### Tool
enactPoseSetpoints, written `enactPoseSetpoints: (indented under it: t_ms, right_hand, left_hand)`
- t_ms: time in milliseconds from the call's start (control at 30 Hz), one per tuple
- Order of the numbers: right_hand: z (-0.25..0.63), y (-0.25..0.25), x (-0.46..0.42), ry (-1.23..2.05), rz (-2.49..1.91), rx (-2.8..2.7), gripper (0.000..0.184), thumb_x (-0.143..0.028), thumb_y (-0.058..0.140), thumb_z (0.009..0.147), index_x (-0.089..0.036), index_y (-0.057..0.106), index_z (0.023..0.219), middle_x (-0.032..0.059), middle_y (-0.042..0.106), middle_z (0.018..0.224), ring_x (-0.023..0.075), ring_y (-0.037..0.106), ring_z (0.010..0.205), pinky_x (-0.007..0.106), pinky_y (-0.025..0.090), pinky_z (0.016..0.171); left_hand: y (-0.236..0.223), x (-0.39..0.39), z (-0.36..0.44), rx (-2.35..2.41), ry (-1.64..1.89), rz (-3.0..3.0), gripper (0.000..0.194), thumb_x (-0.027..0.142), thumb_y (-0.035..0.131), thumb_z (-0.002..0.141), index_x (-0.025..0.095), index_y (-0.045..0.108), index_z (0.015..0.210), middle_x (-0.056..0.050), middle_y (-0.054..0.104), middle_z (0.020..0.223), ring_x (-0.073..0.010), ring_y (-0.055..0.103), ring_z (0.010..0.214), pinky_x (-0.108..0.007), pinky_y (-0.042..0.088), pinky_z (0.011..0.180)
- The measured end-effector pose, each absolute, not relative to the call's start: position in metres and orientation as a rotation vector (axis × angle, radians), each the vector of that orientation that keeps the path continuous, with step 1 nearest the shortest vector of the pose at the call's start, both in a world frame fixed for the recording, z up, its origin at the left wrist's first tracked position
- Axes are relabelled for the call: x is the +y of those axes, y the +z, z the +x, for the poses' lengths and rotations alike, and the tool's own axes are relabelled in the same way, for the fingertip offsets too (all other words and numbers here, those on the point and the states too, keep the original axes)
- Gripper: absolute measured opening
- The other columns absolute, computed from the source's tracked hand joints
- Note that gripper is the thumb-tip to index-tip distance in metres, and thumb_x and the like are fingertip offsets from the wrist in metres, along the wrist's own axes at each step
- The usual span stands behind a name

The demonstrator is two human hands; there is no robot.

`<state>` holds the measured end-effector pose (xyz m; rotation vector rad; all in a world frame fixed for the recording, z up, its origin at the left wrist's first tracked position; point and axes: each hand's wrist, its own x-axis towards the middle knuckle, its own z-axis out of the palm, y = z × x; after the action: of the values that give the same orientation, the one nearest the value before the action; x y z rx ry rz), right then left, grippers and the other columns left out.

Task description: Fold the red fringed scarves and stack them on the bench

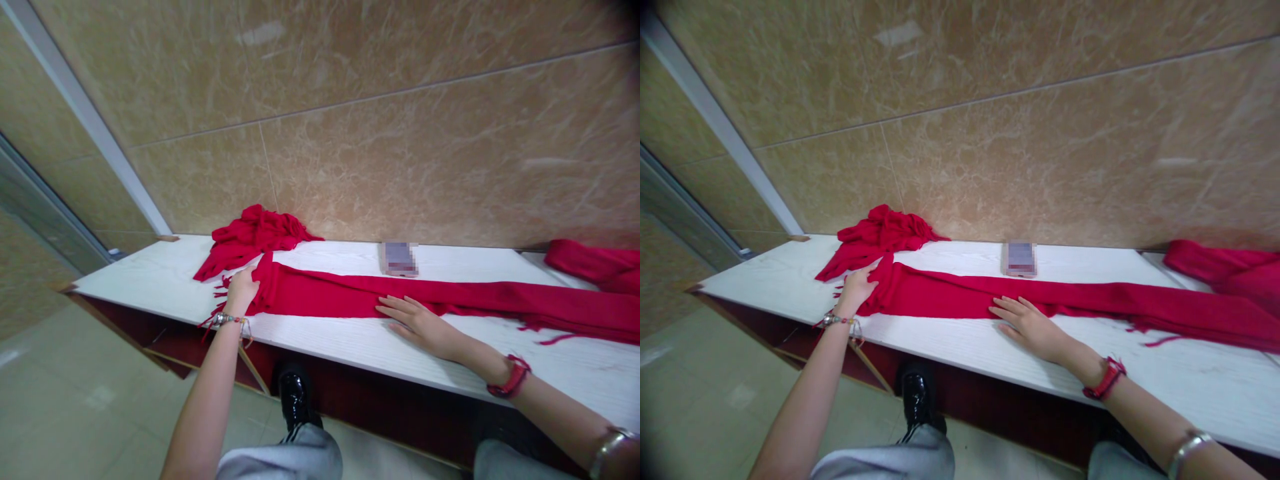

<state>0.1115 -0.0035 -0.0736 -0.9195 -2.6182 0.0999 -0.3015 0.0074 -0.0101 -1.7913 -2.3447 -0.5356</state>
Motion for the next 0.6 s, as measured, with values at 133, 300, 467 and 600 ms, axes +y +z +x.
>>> enactPoseSetpoints:
  t_ms: [133,300,467,600]
  right_hand:
    - [0.111,-0.073,-0.004,0.098,-0.914,-2.613,0.041,-0.038,0.034,0.092,-0.026,0.046,0.130,0.0080,0.044,0.136,0.0245,0.036,0.126,0.052,0.027,0.104]
    - [0.111,-0.072,-0.006,0.118,-0.914,-2.618,0.042,-0.039,0.033,0.092,-0.026,0.046,0.130,0.0076,0.043,0.137,0.0244,0.036,0.127,0.051,0.026,0.105]
    - [0.110,-0.071,-0.006,0.112,-0.916,-2.622,0.042,-0.037,0.034,0.092,-0.024,0.046,0.130,0.0086,0.043,0.137,0.0247,0.035,0.127,0.051,0.026,0.105]
    - [0.108,-0.066,-0.008,0.025,-0.869,-2.584,0.039,-0.029,0.037,0.091,-0.020,0.050,0.126,0.0111,0.050,0.131,0.0249,0.040,0.124,0.050,0.030,0.104]
  left_hand:
    - [0.011,0.010,-0.331,-2.280,-0.394,-1.687,0.033,0.014,0.047,0.080,0.012,0.060,0.111,-0.013,0.064,0.105,-0.0245,0.058,0.101,-0.030,0.042,0.089]
    - [0.052,0.003,-0.379,-2.216,-0.238,-1.540,0.039,0.008,0.035,0.084,0.008,0.053,0.117,-0.014,0.056,0.113,-0.0276,0.051,0.107,-0.037,0.040,0.092]
    - [0.031,0.006,-0.373,-2.338,-0.090,-1.409,0.047,0.015,0.044,0.082,0.019,0.045,0.129,-0.016,0.024,0.144,-0.0463,0.020,0.127,-0.062,0.028,0.093]
    - [0.001,0.024,-0.317,-2.108,-0.061,-1.773,0.052,0.023,0.042,0.085,0.020,0.036,0.136,-0.015,0.011,0.148,-0.0416,0.007,0.132,-0.060,0.025,0.097]
